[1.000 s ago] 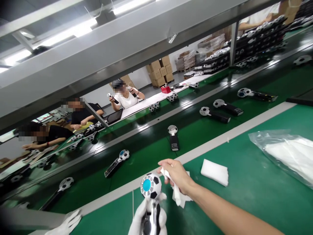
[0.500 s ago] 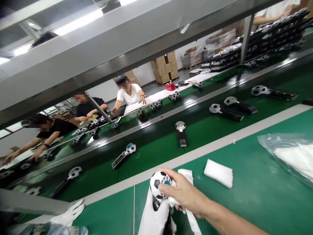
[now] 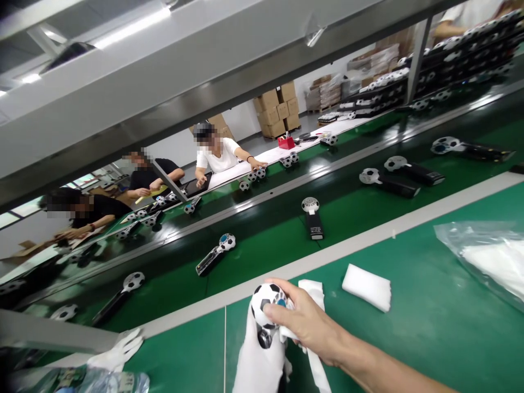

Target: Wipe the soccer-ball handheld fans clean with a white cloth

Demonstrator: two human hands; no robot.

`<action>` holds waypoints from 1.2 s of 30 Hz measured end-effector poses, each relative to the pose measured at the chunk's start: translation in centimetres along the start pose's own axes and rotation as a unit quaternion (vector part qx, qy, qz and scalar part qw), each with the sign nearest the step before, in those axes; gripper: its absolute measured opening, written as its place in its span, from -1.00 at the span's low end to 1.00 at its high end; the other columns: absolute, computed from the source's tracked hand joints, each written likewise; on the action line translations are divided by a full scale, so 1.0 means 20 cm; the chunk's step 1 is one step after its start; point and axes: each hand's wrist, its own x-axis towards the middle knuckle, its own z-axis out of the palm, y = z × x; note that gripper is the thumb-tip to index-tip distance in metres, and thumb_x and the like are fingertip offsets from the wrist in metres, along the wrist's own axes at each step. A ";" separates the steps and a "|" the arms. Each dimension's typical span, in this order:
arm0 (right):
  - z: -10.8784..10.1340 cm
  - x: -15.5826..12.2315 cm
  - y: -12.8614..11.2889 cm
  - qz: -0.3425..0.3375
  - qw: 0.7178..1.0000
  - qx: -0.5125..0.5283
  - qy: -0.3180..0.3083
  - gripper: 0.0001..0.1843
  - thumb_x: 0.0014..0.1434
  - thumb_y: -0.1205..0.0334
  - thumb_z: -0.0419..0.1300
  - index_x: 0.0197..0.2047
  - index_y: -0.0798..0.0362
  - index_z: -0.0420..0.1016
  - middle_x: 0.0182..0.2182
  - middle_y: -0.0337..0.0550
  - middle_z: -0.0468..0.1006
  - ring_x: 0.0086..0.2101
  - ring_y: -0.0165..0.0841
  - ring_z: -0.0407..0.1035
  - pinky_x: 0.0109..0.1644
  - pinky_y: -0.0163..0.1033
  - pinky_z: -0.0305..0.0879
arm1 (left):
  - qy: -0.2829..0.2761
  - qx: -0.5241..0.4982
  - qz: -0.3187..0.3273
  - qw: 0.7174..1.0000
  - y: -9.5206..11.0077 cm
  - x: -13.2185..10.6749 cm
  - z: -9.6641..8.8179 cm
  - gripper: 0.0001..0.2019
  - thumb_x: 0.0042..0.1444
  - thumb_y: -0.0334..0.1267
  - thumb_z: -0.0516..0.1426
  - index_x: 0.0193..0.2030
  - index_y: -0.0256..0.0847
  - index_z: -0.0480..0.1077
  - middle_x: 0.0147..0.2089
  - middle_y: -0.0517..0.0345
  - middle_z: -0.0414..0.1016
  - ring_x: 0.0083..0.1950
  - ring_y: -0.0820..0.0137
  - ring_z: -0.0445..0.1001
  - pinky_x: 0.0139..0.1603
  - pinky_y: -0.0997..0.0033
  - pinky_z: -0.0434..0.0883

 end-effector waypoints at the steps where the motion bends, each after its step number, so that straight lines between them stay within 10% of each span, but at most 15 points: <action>1: 0.01 0.00 -0.01 -0.003 1.000 0.005 -0.001 -0.48 0.09 0.10 0.24 0.09 0.05 0.26 -0.23 -0.18 0.51 -0.19 -0.32 0.37 -0.15 -0.35 0.30 | -0.003 -0.003 -0.002 1.000 0.00 -0.01 0.00 -0.65 0.18 -0.12 0.06 0.08 -0.18 0.27 0.03 0.01 0.34 -0.06 0.32 0.39 -0.09 0.23 0.41; 9: 0.00 0.05 0.00 0.048 0.998 -0.038 0.031 -0.53 0.09 0.07 0.22 0.06 0.00 0.30 -0.50 -0.29 0.43 -0.65 -0.56 0.11 -0.70 -0.47 -0.10 | -0.064 -0.064 -0.026 0.996 -0.01 0.00 -0.01 -0.67 0.17 -0.18 0.07 0.06 -0.20 0.25 -0.02 0.03 0.37 -0.13 0.36 0.42 -0.13 0.27 0.41; 20: -0.14 0.09 -0.03 -0.009 0.989 0.082 0.125 -0.56 0.17 -0.12 0.08 -0.19 0.13 0.45 -0.44 -0.17 0.45 -0.68 -0.60 0.02 -0.70 -0.45 -0.16 | -0.194 -0.224 -0.091 0.951 0.07 0.00 -0.05 -0.35 0.06 0.28 -0.08 -0.03 -0.30 0.36 -0.39 -0.06 0.47 -0.53 0.32 0.42 -0.55 0.36 0.34; 27: -0.10 0.11 -0.17 -0.128 0.965 0.110 0.200 -0.64 0.19 -0.07 0.07 -0.27 0.06 0.45 -0.50 -0.28 0.36 -0.65 -0.53 0.07 -0.65 -0.40 -0.01 | -0.214 -0.318 -0.087 0.919 0.06 0.01 -0.10 -0.32 0.04 0.29 -0.05 0.12 -0.19 0.24 -0.20 -0.02 0.44 -0.40 0.38 0.42 -0.47 0.36 0.38; 32: 0.03 0.09 -0.15 -0.277 0.941 -0.068 0.180 -0.72 0.27 0.06 -0.01 -0.23 0.02 0.45 -0.44 -0.22 0.42 -0.43 -0.40 0.29 -0.38 -0.33 0.23 | -0.221 -0.333 -0.089 0.912 0.02 0.01 -0.09 -0.52 0.19 0.10 -0.07 0.05 -0.23 0.27 -0.16 0.02 0.41 -0.30 0.43 0.40 -0.31 0.33 0.42; 36: 0.11 0.12 -0.06 -0.369 0.853 -0.367 0.040 -0.70 0.25 0.29 -0.05 -0.08 0.03 0.46 -0.25 -0.06 0.51 -0.19 -0.22 0.33 -0.11 -0.12 0.24 | -0.238 -0.333 -0.102 0.907 0.00 0.01 -0.06 -0.60 0.19 0.01 0.00 -0.02 -0.27 0.30 -0.17 0.05 0.40 -0.27 0.41 0.41 -0.29 0.32 0.42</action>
